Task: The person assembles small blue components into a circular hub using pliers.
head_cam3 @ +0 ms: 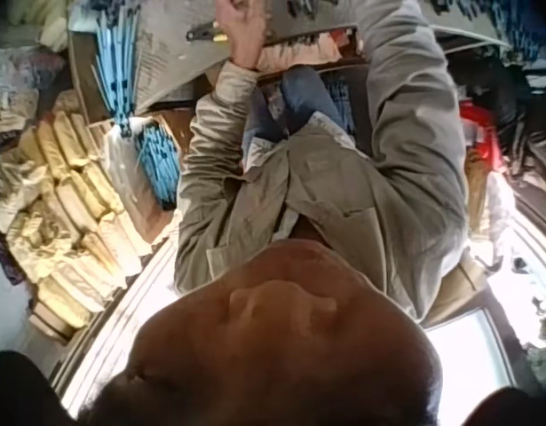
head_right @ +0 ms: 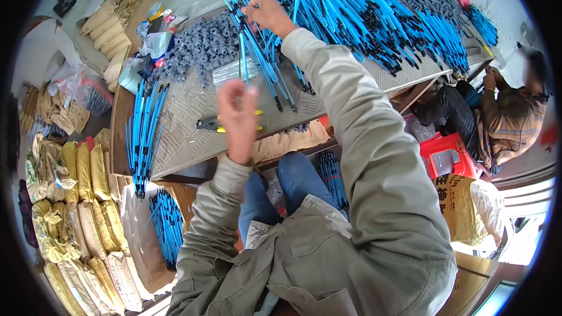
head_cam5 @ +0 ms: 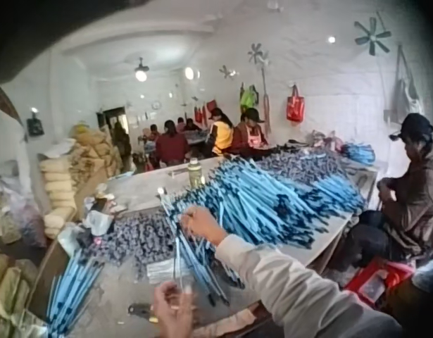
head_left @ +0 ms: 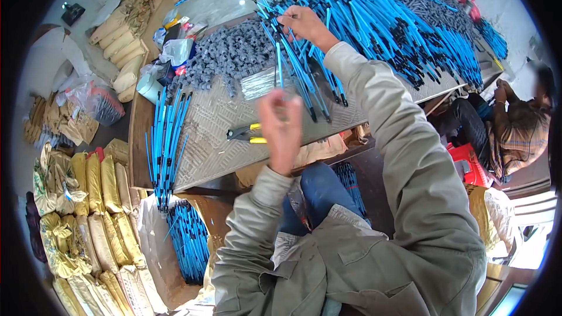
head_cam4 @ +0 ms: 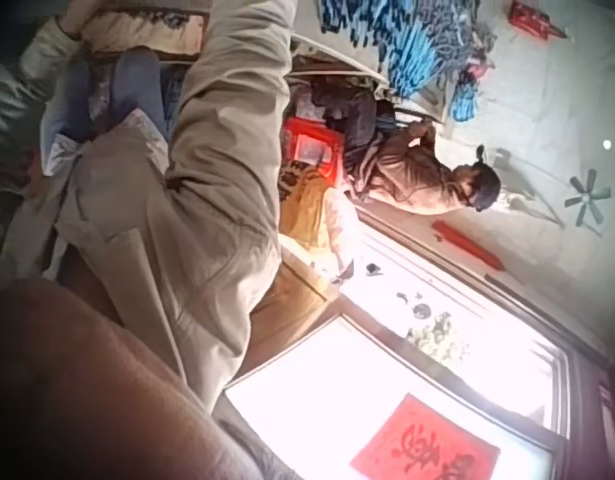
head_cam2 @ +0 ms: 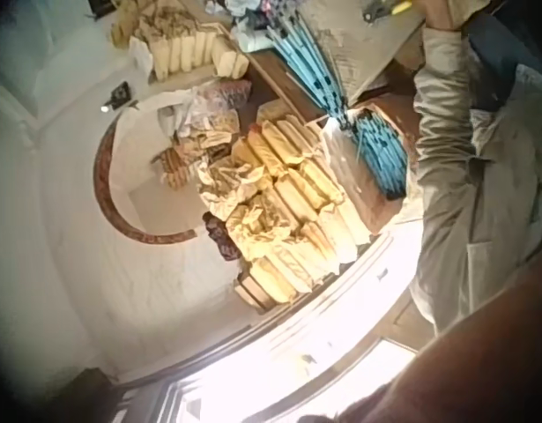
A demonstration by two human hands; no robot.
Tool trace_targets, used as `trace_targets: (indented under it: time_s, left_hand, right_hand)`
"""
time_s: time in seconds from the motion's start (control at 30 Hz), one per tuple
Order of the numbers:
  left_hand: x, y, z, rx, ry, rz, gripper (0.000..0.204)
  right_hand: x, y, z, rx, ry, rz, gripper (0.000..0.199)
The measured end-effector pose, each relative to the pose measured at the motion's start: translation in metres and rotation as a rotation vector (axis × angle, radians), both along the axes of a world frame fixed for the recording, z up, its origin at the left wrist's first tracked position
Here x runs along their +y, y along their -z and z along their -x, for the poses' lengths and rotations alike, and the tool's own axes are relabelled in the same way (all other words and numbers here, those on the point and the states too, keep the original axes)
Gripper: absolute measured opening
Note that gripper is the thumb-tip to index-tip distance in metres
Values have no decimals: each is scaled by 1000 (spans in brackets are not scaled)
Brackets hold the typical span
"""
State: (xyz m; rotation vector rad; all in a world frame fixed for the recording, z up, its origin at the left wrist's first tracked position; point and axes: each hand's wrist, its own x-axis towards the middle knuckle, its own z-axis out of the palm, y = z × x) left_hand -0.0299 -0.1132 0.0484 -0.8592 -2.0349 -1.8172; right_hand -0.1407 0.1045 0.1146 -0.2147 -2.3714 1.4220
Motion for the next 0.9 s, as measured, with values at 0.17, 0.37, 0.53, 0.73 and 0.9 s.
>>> trace_targets:
  time_s: [0.17,0.37,0.53,0.73,0.9]
  left_hand:
    - [7,3,33,60,-49,82,40]
    - [-11,38,25,357,-13,420,39]
    - [-4,47,23,350,-6,451,32]
    - [-16,37,21,271,43,311,23]
    - [-66,16,50,-258,48,-353,21]
  right_hand:
    - [3,40,13,245,155,-415,24]
    - [-57,39,-68,238,207,-840,23]
    - [-71,60,-83,0,57,-958,26]
    - [-76,61,-67,-47,142,-1019,28]
    - [-79,26,-99,350,258,-688,25]
